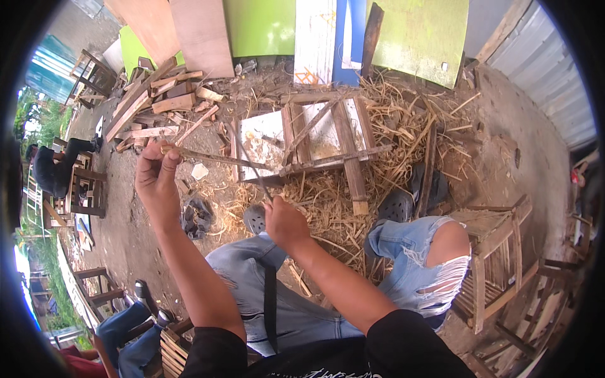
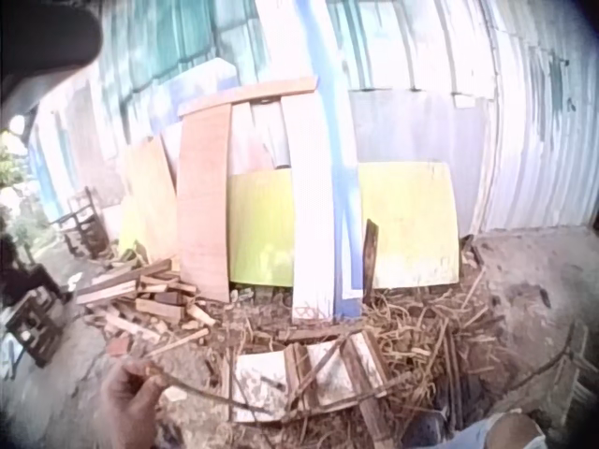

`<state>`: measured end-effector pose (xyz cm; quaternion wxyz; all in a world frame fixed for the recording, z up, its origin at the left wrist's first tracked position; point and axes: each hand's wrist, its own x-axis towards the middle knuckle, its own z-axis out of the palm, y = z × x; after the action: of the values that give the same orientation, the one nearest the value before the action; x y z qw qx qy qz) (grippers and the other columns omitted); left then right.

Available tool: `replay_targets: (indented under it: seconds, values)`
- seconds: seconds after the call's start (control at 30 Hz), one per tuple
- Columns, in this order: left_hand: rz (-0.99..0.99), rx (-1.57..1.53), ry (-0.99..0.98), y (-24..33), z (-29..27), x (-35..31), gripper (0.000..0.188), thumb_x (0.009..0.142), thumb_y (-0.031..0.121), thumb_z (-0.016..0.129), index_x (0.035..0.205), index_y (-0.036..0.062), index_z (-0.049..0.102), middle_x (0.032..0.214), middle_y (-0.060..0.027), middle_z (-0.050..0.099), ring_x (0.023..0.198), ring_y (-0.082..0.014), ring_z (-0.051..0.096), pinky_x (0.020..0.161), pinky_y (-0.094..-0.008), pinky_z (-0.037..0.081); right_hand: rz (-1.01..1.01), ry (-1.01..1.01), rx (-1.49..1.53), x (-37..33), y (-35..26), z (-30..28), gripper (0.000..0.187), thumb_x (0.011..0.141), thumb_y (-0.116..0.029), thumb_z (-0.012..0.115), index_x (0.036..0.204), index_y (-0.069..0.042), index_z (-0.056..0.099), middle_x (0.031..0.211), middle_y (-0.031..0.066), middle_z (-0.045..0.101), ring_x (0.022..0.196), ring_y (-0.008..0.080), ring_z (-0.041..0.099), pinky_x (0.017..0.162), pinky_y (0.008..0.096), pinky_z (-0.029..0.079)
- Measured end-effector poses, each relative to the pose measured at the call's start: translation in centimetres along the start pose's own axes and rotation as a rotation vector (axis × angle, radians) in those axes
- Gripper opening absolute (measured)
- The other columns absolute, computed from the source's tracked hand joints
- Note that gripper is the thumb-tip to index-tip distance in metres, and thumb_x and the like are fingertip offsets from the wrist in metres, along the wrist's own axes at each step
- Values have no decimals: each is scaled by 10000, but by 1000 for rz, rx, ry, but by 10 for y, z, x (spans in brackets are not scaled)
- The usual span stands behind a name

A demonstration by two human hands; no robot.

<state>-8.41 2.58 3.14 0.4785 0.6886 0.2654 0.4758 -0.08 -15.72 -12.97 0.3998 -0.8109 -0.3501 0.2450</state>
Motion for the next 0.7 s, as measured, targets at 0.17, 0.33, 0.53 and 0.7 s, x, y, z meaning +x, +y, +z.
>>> replay_targets:
  seconds: [0.17, 0.33, 0.53, 0.7]
  values:
    - [9, 20, 12, 1, 2, 1, 149, 891, 23, 735, 1016, 18, 653, 958, -29, 696, 833, -73, 616, 762, -212, 487, 18, -14, -26, 0, -2, -1, 277, 1007, -272, 494, 927, -10, 535, 774, 230, 646, 715, 445, 646, 648, 536, 506]
    - [-5, -4, 33, -1, -1, -1, 150, 894, 23, 731, 1020, 16, 650, 965, -46, 700, 846, -85, 624, 771, -229, 502, -54, 1, 85, -5, -14, 1, 255, 994, -260, 545, 948, -9, 553, 774, 217, 643, 711, 423, 647, 623, 510, 516]
    - [10, -21, 56, -4, -7, 0, 156, 896, 39, 736, 1023, 7, 652, 949, -45, 694, 846, -89, 622, 781, -237, 512, -27, -11, -44, -5, -22, 0, 264, 1006, -264, 505, 958, -6, 533, 800, 219, 650, 735, 429, 654, 649, 520, 520]
    - [-28, 7, 36, -2, -7, -2, 151, 888, 46, 748, 999, 11, 652, 934, -30, 685, 832, -81, 609, 782, -233, 508, -51, -16, 5, -10, -25, -8, 271, 1004, -262, 487, 986, 4, 538, 834, 236, 655, 751, 440, 651, 671, 524, 523]
